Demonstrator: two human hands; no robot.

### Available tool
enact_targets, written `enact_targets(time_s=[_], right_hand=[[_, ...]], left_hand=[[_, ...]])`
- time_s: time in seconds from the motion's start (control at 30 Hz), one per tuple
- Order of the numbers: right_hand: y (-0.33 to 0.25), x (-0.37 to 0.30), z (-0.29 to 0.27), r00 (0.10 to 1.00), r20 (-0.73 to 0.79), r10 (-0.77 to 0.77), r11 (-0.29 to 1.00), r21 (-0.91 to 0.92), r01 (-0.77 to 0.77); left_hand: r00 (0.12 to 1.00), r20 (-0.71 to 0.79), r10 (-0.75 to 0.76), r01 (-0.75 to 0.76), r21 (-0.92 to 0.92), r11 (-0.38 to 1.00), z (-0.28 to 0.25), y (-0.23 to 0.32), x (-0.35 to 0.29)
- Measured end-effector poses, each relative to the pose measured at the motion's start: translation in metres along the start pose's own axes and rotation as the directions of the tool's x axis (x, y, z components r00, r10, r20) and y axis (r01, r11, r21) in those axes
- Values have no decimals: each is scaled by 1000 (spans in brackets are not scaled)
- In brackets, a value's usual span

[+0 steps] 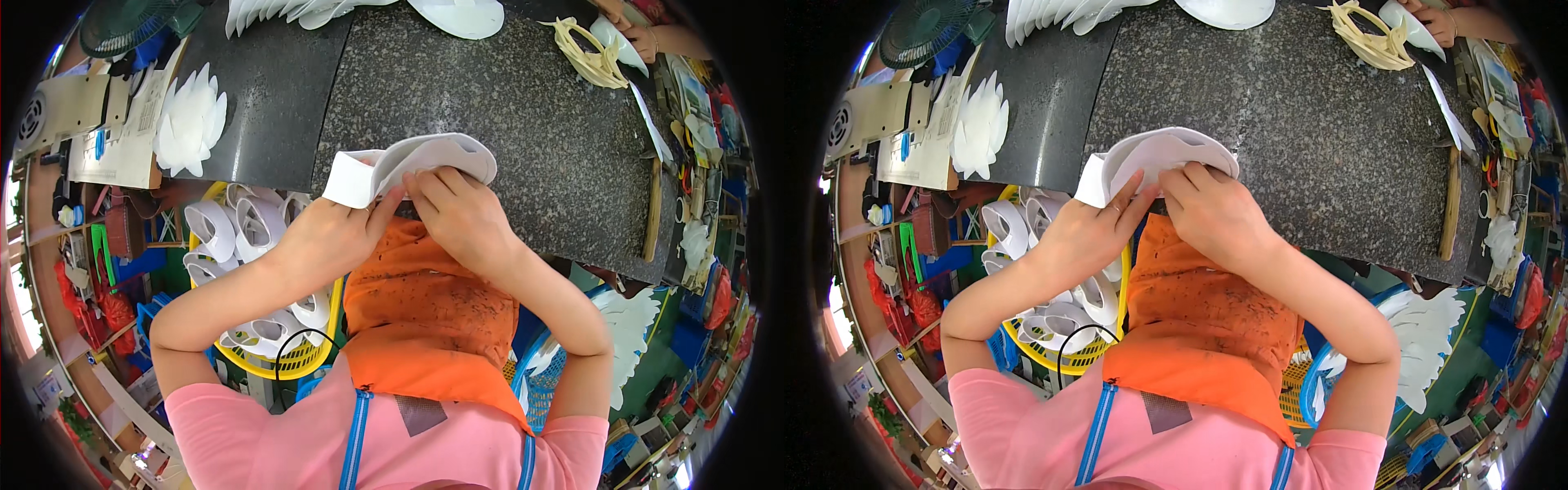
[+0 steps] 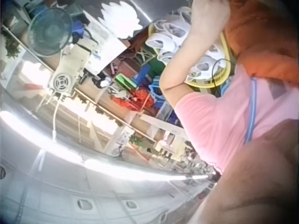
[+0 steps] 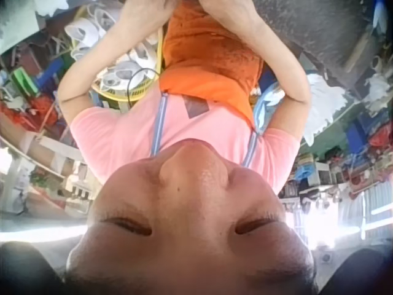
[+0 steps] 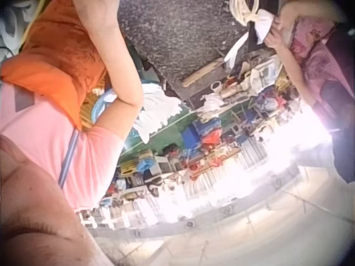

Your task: The person assembles shoe upper components by inserting, folding, and pressing reinforcement lining pieces into the collar sections by hand.

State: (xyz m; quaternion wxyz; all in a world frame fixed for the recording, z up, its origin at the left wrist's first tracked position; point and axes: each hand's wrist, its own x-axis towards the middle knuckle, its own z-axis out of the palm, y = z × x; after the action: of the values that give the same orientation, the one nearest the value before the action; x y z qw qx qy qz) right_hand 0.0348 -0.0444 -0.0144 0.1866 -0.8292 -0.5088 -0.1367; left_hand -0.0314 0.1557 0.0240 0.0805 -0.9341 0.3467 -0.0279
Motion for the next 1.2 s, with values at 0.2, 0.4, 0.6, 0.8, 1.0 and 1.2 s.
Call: enact_targets(time_s=[0.2,0.4,0.6,0.8,1.0,1.2], right_hand=[[9,-7,-7,992,12,-129,990,55,128],[-1,-6,-8,992,85,-91,995,35,89],[-4,4,-1,999,-33,-40,998,49,42],[-1,-12,-7,994,89,-69,993,98,60],[-14,-7,20,995,-7,102,986,132,-100],[2,-22,19,983,-105,-151,985,72,159]], left_hand=[[996,-24,80,-79,57,995,12,-2,-5],[973,-231,-10,8,-9,1000,24,-2,-11],[959,-247,-142,103,-165,981,21,-5,-2],[975,-144,-169,113,-333,936,31,-4,-6],[990,-127,68,-86,-141,986,35,-19,-12],[946,-287,151,-179,-75,981,27,-19,8]])
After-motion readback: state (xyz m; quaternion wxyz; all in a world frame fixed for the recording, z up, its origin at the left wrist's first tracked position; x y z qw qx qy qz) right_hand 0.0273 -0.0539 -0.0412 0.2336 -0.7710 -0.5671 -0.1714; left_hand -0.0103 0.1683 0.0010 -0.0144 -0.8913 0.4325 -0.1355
